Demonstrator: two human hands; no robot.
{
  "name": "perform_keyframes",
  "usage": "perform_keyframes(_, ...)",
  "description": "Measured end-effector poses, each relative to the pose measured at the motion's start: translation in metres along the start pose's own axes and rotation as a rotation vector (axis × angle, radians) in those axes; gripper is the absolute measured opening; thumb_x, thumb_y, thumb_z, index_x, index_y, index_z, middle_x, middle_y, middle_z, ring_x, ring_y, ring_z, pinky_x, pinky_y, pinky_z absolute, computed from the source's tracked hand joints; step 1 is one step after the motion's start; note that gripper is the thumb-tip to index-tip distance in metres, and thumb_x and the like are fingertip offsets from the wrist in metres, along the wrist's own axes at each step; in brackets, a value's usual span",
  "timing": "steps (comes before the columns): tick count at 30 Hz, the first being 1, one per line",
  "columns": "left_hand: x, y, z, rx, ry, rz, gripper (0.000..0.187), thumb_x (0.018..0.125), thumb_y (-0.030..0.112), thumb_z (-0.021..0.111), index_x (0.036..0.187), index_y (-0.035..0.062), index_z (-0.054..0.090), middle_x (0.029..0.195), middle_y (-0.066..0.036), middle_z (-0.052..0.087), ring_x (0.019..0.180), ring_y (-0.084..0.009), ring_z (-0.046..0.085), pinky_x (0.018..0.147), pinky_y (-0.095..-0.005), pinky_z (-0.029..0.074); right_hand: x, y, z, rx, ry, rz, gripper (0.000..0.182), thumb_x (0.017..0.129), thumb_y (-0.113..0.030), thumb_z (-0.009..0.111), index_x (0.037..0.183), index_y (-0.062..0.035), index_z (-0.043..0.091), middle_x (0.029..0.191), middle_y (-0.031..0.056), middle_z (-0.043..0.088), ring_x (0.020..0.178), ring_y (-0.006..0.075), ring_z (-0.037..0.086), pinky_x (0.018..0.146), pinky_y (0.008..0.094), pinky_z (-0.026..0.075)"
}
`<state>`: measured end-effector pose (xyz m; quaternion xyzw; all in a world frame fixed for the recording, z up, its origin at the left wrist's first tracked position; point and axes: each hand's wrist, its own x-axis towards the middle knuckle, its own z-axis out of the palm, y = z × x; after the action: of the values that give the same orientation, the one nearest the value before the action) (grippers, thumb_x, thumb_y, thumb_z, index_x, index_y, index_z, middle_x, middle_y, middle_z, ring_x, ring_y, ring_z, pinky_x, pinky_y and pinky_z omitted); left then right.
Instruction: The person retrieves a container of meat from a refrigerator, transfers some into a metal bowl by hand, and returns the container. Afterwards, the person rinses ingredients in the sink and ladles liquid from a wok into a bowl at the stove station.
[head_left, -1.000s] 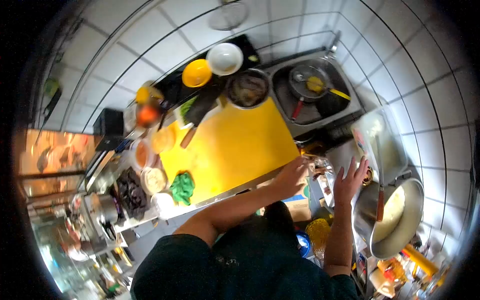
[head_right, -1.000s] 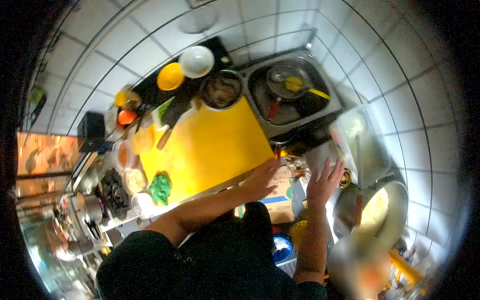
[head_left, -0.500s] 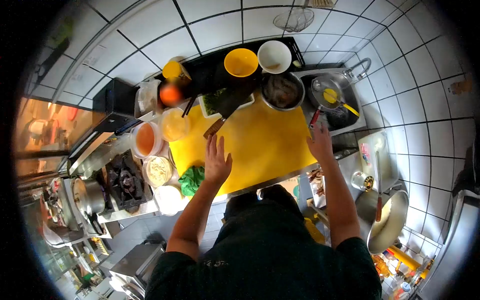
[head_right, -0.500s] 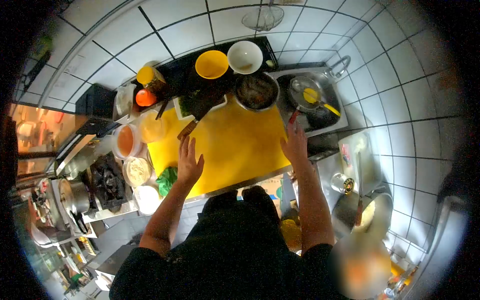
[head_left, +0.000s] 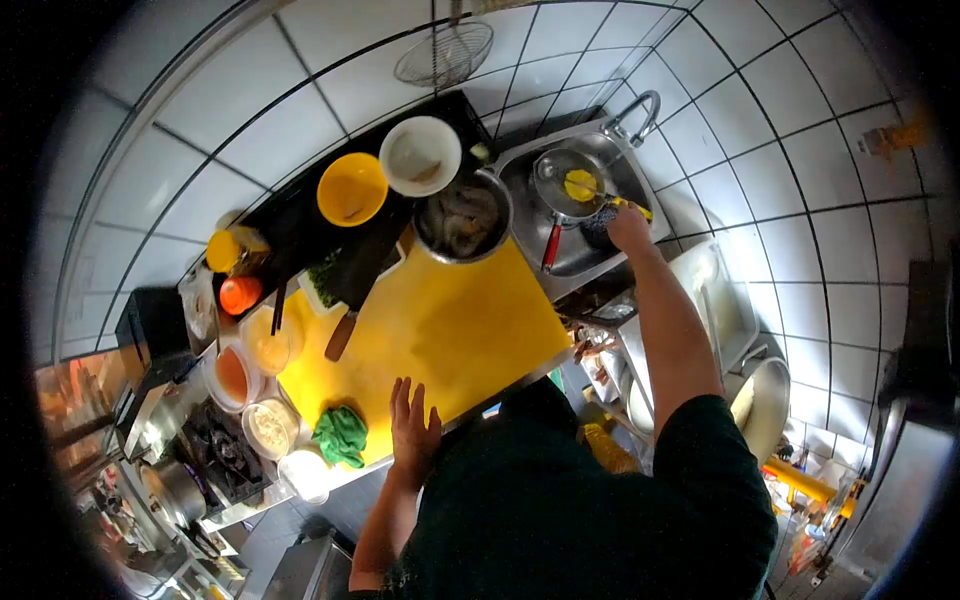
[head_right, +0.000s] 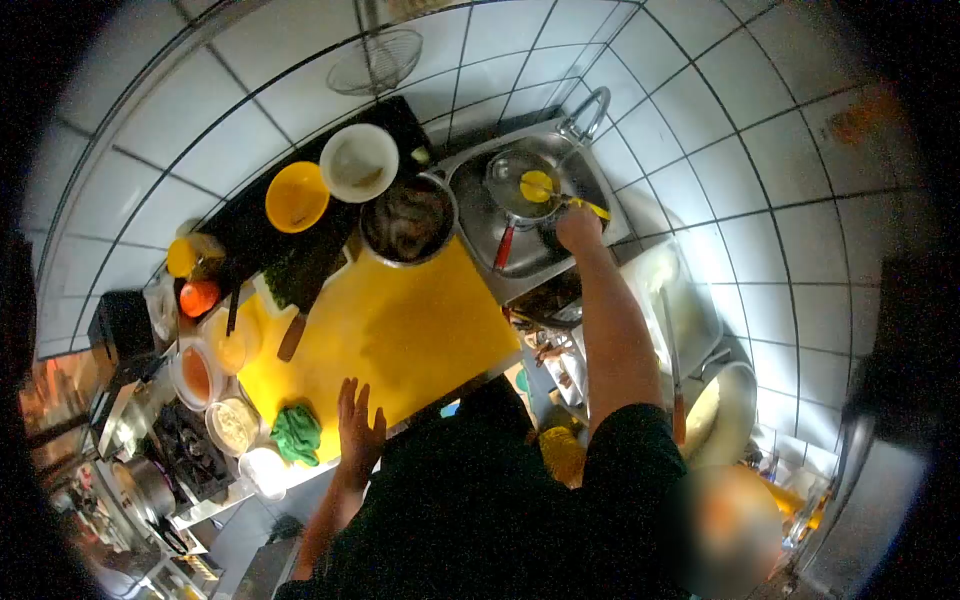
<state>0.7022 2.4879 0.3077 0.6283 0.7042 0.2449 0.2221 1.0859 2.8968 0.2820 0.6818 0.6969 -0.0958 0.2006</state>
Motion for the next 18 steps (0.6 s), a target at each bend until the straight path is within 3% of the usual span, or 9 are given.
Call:
perform_keyframes(2, 0.017, 0.014, 0.010, -0.017, 0.007, -0.006, 0.051, 0.083, 0.000, 0.067, 0.132, -0.0018, 0.054, 0.143, -0.027, 0.046, 0.136, -0.0479, 0.042, 0.109, -0.0550, 0.042, 0.052, 0.030, 0.034, 0.141, 0.149, 0.058, 0.063, 0.087, -0.027, 0.068, 0.139, 0.0024, 0.048, 0.145, 0.0231, 0.051, 0.136, 0.0395, 0.046, 0.112, 0.0464, 0.040)
perform_keyframes(5, 0.058, 0.039, 0.035, -0.080, 0.035, 0.037, 0.049, 0.084, 0.001, 0.067, 0.131, -0.0018, 0.055, 0.143, -0.027, 0.047, 0.136, -0.0471, 0.043, 0.109, -0.0548, 0.042, 0.109, 0.064, 0.074, 0.114, 0.209, 0.066, 0.055, 0.088, -0.026, 0.066, 0.134, 0.0010, 0.054, 0.139, 0.0238, 0.057, 0.130, 0.0371, 0.054, 0.106, 0.0463, 0.047)
perform_keyframes(8, 0.119, 0.079, 0.064, -0.076, -0.048, 0.068, 0.049, 0.086, 0.002, 0.068, 0.133, -0.0016, 0.054, 0.145, -0.028, 0.044, 0.137, -0.0461, 0.042, 0.110, -0.0547, 0.042, 0.133, 0.052, 0.051, -0.284, -0.579, -0.074, 0.040, 0.101, -0.029, 0.055, 0.135, -0.0097, 0.062, 0.140, 0.0106, 0.059, 0.125, 0.0316, 0.060, 0.096, 0.0414, 0.056)
perform_keyframes(11, 0.185, 0.117, 0.099, -0.043, -0.109, 0.110, 0.050, 0.087, 0.004, 0.069, 0.134, -0.0017, 0.053, 0.148, -0.028, 0.040, 0.138, -0.0460, 0.041, 0.110, -0.0547, 0.042, 0.158, 0.060, 0.046, 0.429, -0.880, -0.043, 0.036, 0.098, -0.025, 0.057, 0.128, -0.0077, 0.065, 0.123, 0.0114, 0.070, 0.107, 0.0316, 0.069, 0.088, 0.0420, 0.058)
perform_keyframes(13, 0.222, 0.138, 0.119, -0.040, -0.140, 0.139, 0.051, 0.087, 0.005, 0.070, 0.135, -0.0018, 0.052, 0.150, -0.028, 0.037, 0.139, -0.0460, 0.040, 0.111, -0.0546, 0.041, 0.178, 0.053, 0.048, -0.010, -0.525, -0.347, 0.033, 0.094, -0.019, 0.060, 0.122, -0.0040, 0.067, 0.114, 0.0145, 0.072, 0.098, 0.0326, 0.072, 0.084, 0.0440, 0.059)
perform_keyframes(15, 0.249, 0.154, 0.134, -0.076, -0.166, 0.176, 0.053, 0.087, 0.006, 0.070, 0.136, -0.0017, 0.051, 0.151, -0.029, 0.035, 0.139, -0.0461, 0.039, 0.112, -0.0546, 0.041, 0.154, 0.035, 0.013, 0.023, -0.182, -0.371, 0.032, 0.090, -0.012, 0.058, 0.119, 0.0000, 0.065, 0.110, 0.0198, 0.072, 0.099, 0.0330, 0.072, 0.083, 0.0438, 0.059)
perform_keyframes(18, 0.254, 0.166, 0.149, -0.162, -0.184, 0.167, 0.053, 0.087, 0.005, 0.069, 0.137, -0.0015, 0.051, 0.151, -0.029, 0.035, 0.141, -0.0456, 0.038, 0.113, -0.0536, 0.040, 0.185, 0.024, 0.086, -0.115, 0.142, -0.617, 0.034, 0.090, -0.012, 0.060, 0.122, -0.0007, 0.066, 0.113, 0.0206, 0.071, 0.103, 0.0358, 0.070, 0.085, 0.0450, 0.058)
